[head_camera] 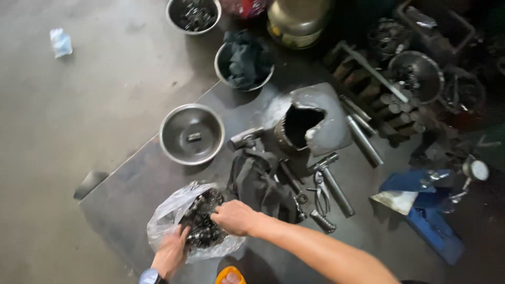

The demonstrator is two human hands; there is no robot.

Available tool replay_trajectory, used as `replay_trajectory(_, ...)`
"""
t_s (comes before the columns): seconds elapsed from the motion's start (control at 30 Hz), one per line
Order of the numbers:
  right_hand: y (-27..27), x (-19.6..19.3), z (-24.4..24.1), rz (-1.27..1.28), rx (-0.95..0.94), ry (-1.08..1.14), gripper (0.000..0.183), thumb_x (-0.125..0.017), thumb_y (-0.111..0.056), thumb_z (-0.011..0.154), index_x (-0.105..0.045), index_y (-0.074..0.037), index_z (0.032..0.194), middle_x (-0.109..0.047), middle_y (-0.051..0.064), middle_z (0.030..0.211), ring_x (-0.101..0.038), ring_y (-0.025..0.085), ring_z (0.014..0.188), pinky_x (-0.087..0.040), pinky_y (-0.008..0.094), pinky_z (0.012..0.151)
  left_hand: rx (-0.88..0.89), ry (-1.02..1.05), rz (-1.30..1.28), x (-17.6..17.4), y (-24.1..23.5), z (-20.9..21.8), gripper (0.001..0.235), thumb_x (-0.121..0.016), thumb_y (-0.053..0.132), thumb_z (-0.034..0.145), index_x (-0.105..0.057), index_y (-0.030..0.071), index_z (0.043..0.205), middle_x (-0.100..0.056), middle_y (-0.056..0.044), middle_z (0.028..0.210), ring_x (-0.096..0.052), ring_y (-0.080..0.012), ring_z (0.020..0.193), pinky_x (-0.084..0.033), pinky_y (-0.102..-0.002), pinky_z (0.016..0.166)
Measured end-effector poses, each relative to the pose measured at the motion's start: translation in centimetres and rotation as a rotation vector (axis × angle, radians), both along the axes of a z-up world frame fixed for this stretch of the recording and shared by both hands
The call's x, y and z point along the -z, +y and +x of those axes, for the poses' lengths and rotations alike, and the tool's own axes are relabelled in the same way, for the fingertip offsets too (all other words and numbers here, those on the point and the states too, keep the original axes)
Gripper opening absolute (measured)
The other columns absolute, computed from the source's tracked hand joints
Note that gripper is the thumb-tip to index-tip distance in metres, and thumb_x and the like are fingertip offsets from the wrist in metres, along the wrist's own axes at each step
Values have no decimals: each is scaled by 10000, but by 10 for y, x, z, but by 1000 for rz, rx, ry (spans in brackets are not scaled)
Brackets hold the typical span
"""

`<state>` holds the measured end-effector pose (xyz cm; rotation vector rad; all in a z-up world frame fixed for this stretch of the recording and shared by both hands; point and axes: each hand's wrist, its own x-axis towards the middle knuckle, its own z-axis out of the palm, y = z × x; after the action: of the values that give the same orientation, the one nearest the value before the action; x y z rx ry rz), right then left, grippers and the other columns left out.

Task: The recorder is cleaning and inspecting motorcycle engine components, specifically a camshaft and bearings, at a workbench.

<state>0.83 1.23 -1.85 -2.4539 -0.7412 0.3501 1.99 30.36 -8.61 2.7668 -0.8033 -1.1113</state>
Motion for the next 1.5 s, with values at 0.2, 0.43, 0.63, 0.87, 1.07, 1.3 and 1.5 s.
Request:
replay_trajectory(0.2,-70,-109,-5,-10,-70,-40,132,-695,-143,823,-653,-22,855,-678,163,886,-689,363,869,-550,482,721,-281,-379,-881,2,-9,-25,577,-811,211,713,-634,32,1233,-681,-154,1142,-681,-312,1056,-547,-399,901)
replay_trajectory(0.43,-146,-117,-69,853,652,747,265,-681,-185,963,-758,1,1136,-759,85,922,-701,197,800,-608,337,695,-1058,386,-1254,-149,-217,-38,471,-644,-16,903,-695,-13,1371,-714,-90,1162,-636,-141,999,-491,-269,862)
replay_trajectory(0.63,-190,-138,-93,1581,866,855,309,-573,-245,1014,-684,-18,1193,-739,50,978,-697,145,829,-552,296,673,-904,857,-1567,-150,-329,-39,403,-652,-71,930,-644,-40,1332,-644,-122,1193,-655,-138,893,-556,-263,723)
replay_trajectory(0.87,-229,-158,-101,1704,895,678,380,-632,-279,940,-660,5,1191,-739,58,985,-650,124,791,-536,282,701,-543,638,-1586,-240,-360,-31,628,-675,-130,818,-527,17,1410,-505,-40,1499,-602,-97,1093,-545,-270,871)
replay_trajectory(1.07,-257,-118,-111,1645,931,504,281,-678,-211,995,-658,45,1110,-650,46,823,-607,116,708,-546,307,675,-324,322,-1498,-268,-330,-5,707,-749,-60,836,-489,62,1482,-598,-65,1331,-621,-159,1148,-542,-292,956)
replay_trajectory(1.3,-251,-106,-108,1583,881,490,215,-736,-111,990,-678,15,1154,-580,-30,793,-533,47,670,-508,258,621,-89,10,-1184,-279,-322,17,370,-787,77,829,-685,42,1183,-670,-94,1020,-644,-229,776,-518,-314,700)
replay_trajectory(1.5,-225,-177,-89,1095,994,191,420,-767,-47,754,-630,-17,1150,-730,38,968,-720,109,853,-631,278,751,-137,-6,-1184,-265,-318,20,298,-732,72,909,-689,47,1202,-642,-102,968,-640,-216,792,-512,-327,705)
